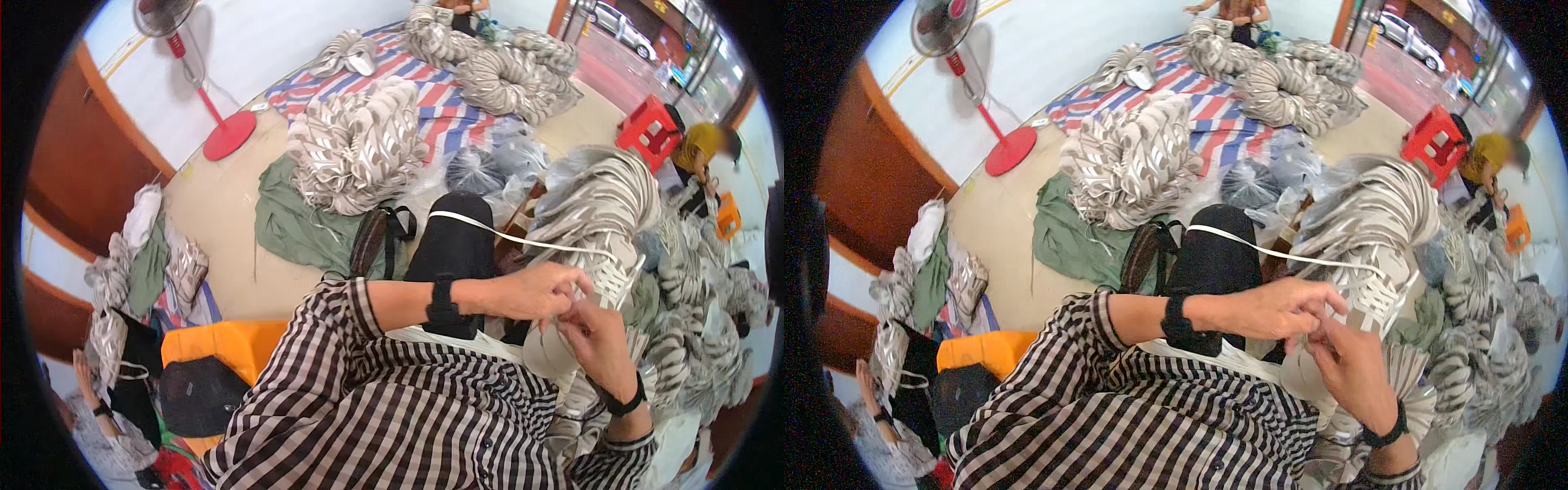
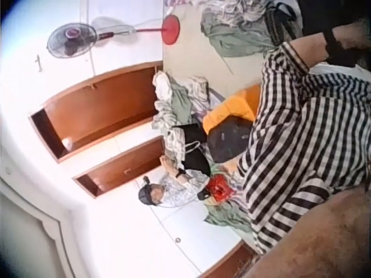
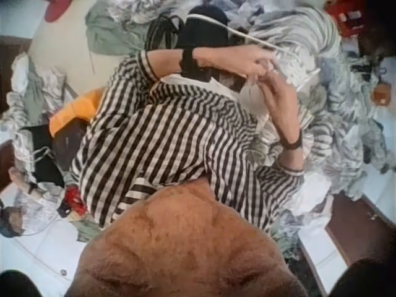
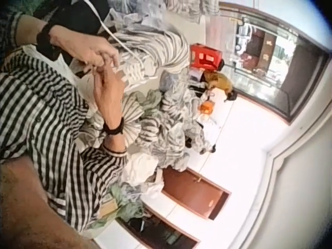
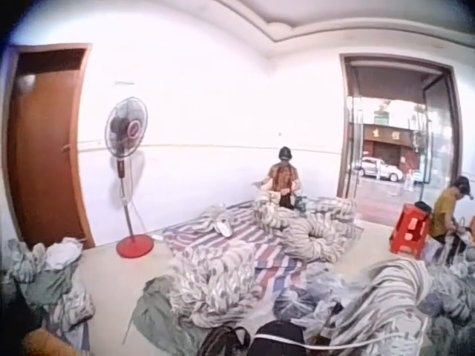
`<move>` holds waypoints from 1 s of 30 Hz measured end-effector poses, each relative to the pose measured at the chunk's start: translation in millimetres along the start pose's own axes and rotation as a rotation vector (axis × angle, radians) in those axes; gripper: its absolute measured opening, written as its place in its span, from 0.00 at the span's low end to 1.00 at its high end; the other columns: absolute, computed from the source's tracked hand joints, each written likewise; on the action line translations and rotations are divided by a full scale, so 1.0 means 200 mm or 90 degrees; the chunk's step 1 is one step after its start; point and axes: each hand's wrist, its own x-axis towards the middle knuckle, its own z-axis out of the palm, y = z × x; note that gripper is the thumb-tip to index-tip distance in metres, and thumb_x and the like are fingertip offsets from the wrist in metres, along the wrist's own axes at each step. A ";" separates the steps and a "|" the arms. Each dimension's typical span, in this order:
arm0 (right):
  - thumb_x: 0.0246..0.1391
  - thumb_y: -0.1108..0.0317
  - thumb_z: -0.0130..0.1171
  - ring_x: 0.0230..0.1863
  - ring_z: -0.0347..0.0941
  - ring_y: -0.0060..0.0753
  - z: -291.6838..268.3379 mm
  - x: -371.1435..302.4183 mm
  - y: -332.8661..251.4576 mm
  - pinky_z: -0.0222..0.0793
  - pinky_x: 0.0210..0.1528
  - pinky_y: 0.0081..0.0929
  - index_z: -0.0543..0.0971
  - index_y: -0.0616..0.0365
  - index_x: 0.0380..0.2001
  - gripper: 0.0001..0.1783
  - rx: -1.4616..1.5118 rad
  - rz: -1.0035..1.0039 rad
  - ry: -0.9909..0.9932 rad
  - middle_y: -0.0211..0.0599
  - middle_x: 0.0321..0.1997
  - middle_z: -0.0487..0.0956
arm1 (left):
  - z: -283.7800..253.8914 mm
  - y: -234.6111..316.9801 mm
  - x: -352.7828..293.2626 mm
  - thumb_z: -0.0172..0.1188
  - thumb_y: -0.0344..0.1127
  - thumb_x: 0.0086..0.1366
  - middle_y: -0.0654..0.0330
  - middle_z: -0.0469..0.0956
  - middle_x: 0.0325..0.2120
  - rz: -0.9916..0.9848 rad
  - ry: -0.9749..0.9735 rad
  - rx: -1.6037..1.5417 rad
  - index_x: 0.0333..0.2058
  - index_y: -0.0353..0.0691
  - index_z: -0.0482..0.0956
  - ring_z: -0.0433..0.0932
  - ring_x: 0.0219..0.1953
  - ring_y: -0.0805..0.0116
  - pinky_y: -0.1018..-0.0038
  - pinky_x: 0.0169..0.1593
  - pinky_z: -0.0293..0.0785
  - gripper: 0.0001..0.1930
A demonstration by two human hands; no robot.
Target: The person is threading laces through the eyelets of a shoe upper.
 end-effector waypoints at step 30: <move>0.53 0.69 0.56 0.31 0.73 0.30 -0.23 0.02 0.51 0.68 0.37 0.27 0.74 0.63 0.34 0.09 0.036 0.002 0.345 0.40 0.29 0.77 | -0.06 0.03 0.36 0.60 0.31 0.59 0.72 0.74 0.21 -0.058 0.098 0.256 0.29 0.34 0.79 0.66 0.26 0.86 0.85 0.29 0.63 0.06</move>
